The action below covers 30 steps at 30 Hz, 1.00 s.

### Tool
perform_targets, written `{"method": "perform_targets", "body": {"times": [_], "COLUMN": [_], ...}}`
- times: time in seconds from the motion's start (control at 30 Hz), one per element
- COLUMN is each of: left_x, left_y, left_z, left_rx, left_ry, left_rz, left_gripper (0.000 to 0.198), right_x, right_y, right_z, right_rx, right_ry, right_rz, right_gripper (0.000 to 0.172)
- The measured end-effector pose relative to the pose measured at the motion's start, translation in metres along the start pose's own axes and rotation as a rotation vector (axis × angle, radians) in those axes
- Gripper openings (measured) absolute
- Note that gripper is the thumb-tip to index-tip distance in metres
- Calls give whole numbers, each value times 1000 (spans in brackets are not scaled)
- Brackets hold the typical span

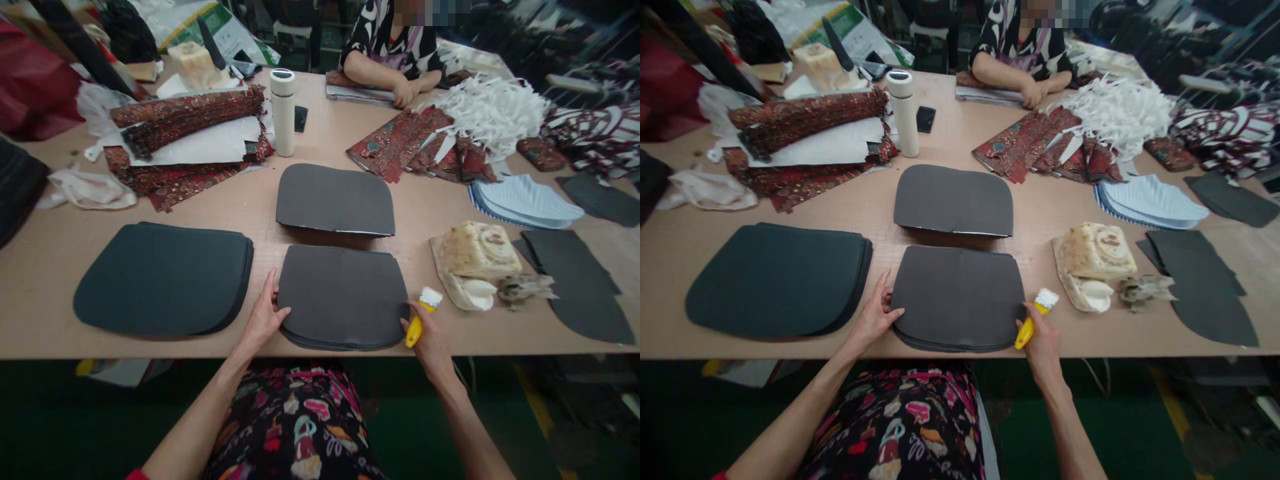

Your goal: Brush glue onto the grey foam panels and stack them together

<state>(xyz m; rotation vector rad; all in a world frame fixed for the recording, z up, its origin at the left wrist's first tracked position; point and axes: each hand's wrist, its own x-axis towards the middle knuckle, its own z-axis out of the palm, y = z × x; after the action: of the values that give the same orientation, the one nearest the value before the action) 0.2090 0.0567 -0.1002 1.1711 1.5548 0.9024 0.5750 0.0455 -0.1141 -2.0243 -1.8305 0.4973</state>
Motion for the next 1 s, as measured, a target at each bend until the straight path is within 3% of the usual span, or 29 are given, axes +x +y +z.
{"method": "perform_targets", "body": {"times": [0.63, 1.0], "left_x": [-5, -7], "left_y": [-2, 6], "left_z": [-1, 0], "left_rx": [126, 414], "left_ry": [-35, -39], "left_rz": [71, 252], "left_gripper": [88, 85], "right_x": [-1, 0], "right_y": [-6, 1], "right_z": [-3, -1], "right_rx": [22, -15], "right_ry": [-13, -18], "right_rz": [17, -4], "right_gripper": [45, 44]}}
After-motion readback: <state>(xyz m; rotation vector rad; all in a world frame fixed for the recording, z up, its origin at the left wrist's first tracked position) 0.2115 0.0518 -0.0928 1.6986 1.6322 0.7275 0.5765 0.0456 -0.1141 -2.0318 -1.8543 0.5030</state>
